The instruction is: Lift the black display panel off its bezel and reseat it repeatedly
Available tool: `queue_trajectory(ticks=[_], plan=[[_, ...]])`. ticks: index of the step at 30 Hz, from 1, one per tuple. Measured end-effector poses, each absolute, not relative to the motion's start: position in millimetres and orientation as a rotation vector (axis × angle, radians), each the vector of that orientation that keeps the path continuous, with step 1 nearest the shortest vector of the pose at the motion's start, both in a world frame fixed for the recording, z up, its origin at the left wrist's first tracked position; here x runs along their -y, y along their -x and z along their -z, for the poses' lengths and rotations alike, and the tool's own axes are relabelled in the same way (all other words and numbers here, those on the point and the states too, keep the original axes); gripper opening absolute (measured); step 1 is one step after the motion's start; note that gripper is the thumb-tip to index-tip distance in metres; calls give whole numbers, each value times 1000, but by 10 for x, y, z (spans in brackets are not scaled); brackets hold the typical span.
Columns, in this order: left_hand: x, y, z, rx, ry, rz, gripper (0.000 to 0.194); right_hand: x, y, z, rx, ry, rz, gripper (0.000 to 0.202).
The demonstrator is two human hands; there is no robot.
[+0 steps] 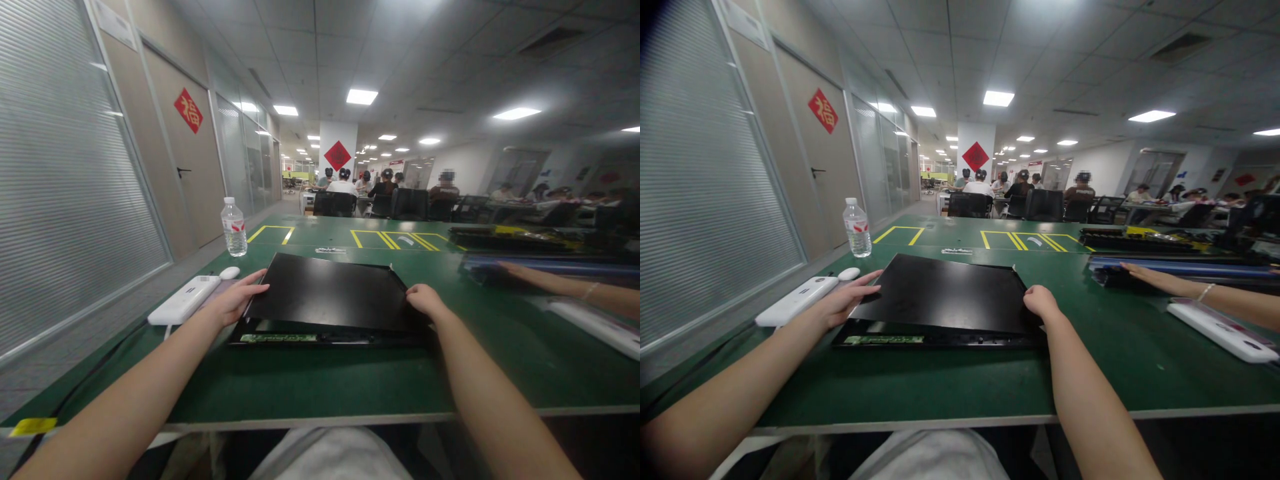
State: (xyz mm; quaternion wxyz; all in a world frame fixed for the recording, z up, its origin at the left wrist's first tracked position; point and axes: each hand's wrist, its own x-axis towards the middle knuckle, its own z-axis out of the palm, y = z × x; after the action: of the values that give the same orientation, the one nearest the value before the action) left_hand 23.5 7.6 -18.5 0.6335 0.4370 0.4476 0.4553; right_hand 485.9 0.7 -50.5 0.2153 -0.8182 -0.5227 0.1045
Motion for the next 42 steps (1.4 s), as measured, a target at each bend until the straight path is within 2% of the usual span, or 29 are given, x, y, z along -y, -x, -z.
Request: queue_trajectory(ticks=[14,29,36,42], plan=[[-20,-277,157,-1097,-1149,-1090,66,17,-4850,480,1468,2278,-312,24],[-32,-314,218,-1086,-1304,-1141,94,-17,-4884,512,1460,2233,-338,21],[-144,-276,309,-995,-1436,-1253,105,-81,-4964,570,1261,2075,-303,31],[-89,-288,256,-962,-1490,-1281,99,-68,-4937,578,1114,1873,-491,13]])
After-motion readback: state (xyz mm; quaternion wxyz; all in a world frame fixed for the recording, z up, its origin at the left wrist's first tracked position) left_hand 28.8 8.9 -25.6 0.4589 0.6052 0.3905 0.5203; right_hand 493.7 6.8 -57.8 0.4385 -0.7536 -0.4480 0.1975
